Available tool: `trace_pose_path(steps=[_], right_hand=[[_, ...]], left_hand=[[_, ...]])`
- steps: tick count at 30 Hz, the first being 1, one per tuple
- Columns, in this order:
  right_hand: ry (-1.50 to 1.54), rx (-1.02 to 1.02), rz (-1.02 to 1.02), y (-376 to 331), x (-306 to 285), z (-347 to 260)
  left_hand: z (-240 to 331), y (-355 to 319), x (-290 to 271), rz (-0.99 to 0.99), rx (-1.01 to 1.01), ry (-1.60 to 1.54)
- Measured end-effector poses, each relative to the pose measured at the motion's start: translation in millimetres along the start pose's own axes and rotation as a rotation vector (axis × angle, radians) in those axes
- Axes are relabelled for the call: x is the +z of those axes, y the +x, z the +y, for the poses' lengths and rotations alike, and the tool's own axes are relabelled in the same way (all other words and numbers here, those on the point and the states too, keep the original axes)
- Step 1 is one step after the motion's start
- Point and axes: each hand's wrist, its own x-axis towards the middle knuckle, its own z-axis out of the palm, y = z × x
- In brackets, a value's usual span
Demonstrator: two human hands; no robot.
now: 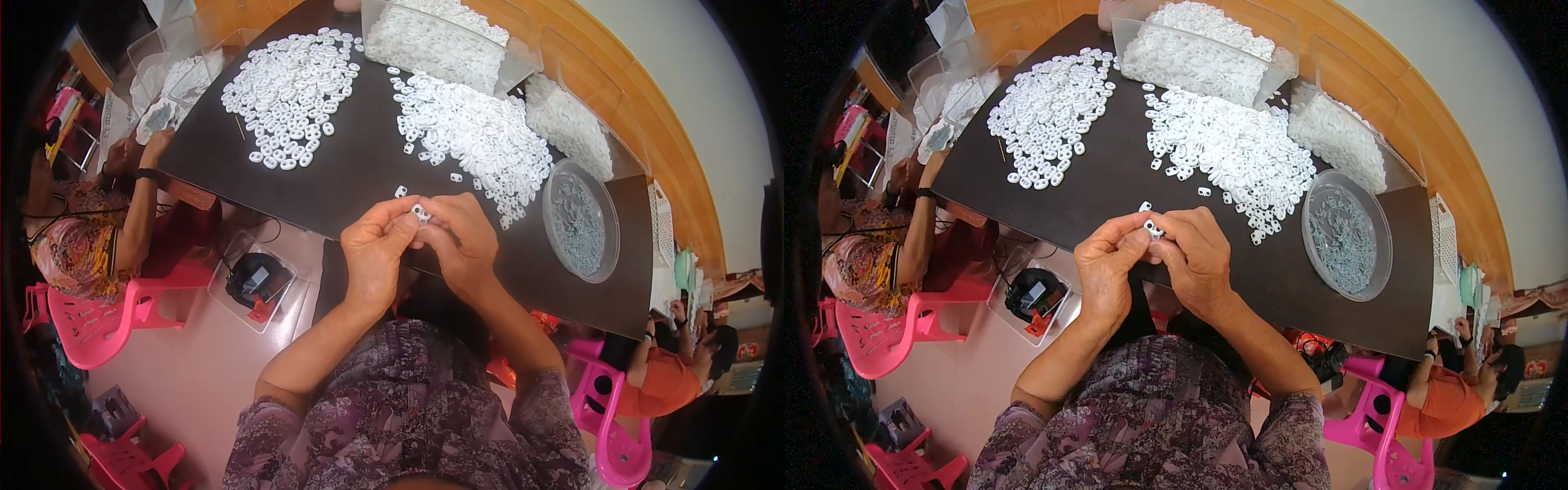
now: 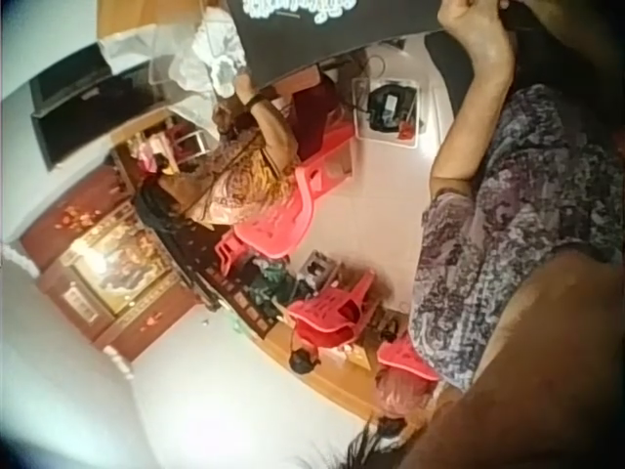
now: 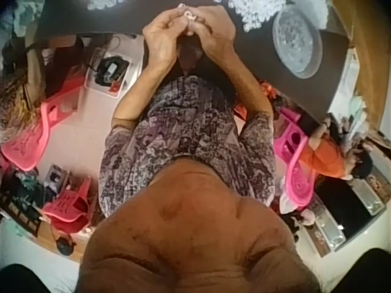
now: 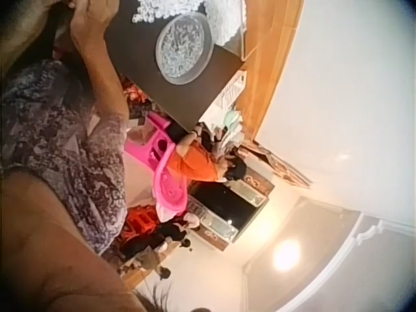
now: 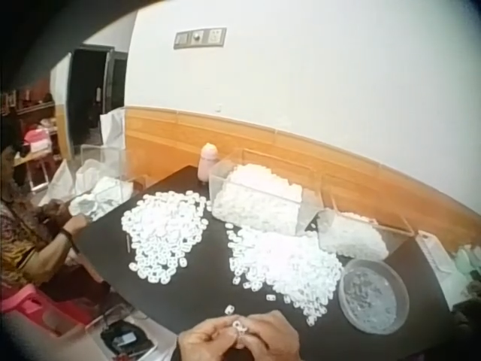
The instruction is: Manually assembling small white plastic hardware components by inserting small pins.
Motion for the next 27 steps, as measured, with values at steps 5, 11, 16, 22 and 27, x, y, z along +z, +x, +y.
trace_pose_path(steps=[5,11,16,22,27], right_hand=[[-0.037,-0.033,0.019,-2.0,-0.5,1.8],[0.052,0.029,0.030,-4.3,0.7,-1.4],[0.092,0.105,0.032,-7.0,0.1,-5.8],[0.121,0.050,0.082,-7.8,9.7,-7.2],[0.094,0.024,0.156,-6.6,15.5,-7.6]], left_hand=[[-1.1,-1.7,-0.7,-0.016,0.048,0.085],[-0.8,-1.3,-6.6,-0.076,0.165,0.188],[-1.1,-0.4,-8.7,-0.121,0.169,0.201],[-9.0,-4.0,-3.1,-0.041,0.248,0.205],[-16.7,-0.1,1.7,0.006,0.356,0.277]])
